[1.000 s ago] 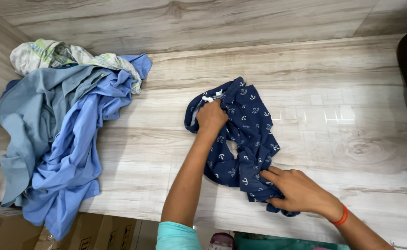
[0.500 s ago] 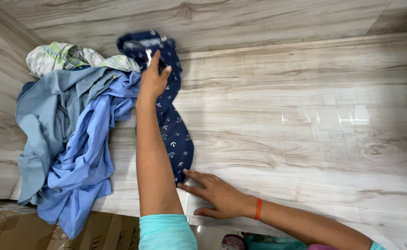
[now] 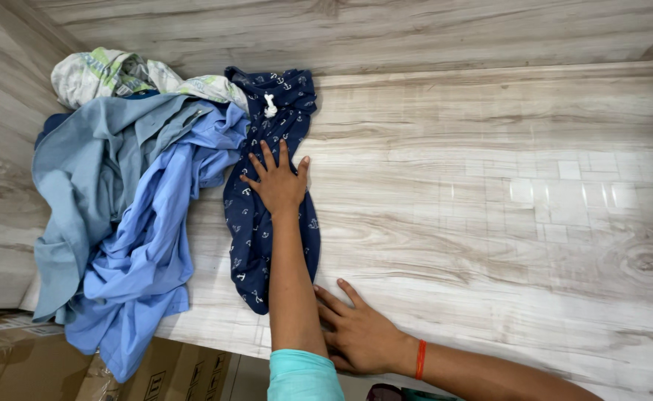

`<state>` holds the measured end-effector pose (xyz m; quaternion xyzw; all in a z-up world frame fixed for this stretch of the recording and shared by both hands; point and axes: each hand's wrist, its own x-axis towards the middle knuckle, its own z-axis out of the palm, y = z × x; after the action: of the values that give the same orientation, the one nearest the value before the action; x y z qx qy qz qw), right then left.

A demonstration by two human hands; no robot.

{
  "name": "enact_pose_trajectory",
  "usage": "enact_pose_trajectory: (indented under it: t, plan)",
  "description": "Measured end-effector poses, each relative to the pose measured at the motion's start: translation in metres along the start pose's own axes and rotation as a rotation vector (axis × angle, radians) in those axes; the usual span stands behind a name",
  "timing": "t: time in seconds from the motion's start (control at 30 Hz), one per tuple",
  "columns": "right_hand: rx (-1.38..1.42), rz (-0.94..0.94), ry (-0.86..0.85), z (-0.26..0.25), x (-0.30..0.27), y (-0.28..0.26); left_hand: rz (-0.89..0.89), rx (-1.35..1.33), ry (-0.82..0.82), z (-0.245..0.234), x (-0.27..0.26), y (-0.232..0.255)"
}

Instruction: The person unzips a suitcase, removes several items of clothing including shorts, shirts, and a pair of pants, and folds each item one by one on a flat surface.

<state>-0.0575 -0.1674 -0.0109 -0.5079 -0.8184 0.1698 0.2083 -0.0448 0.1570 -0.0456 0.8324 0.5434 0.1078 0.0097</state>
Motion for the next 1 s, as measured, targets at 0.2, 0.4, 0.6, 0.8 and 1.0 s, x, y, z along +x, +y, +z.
enact_pose_trajectory:
  t: [0.2, 0.4, 0.6, 0.8, 1.0]
  plan:
    - [-0.086, 0.007, 0.037, -0.019, -0.009, 0.002, 0.021, 0.007, -0.034, 0.000, 0.001, -0.004]
    - [-0.330, 0.300, 0.418, -0.124, -0.082, 0.053, 0.071, -0.063, 0.007, 0.013, 0.007, -0.022]
    - [-0.741, 0.774, 0.785, -0.258, -0.256, 0.063, 0.329, -0.089, 0.336, 0.044, 0.010, -0.044]
    - [-0.878, 1.203, 0.892, -0.311, -0.421, 0.015, 0.495, -0.006, 0.480, 0.043, 0.000, 0.027]
    - [-0.788, 1.529, 0.609, -0.301, -0.487, 0.047, 0.683, -0.679, 0.006, -0.056, -0.083, 0.294]
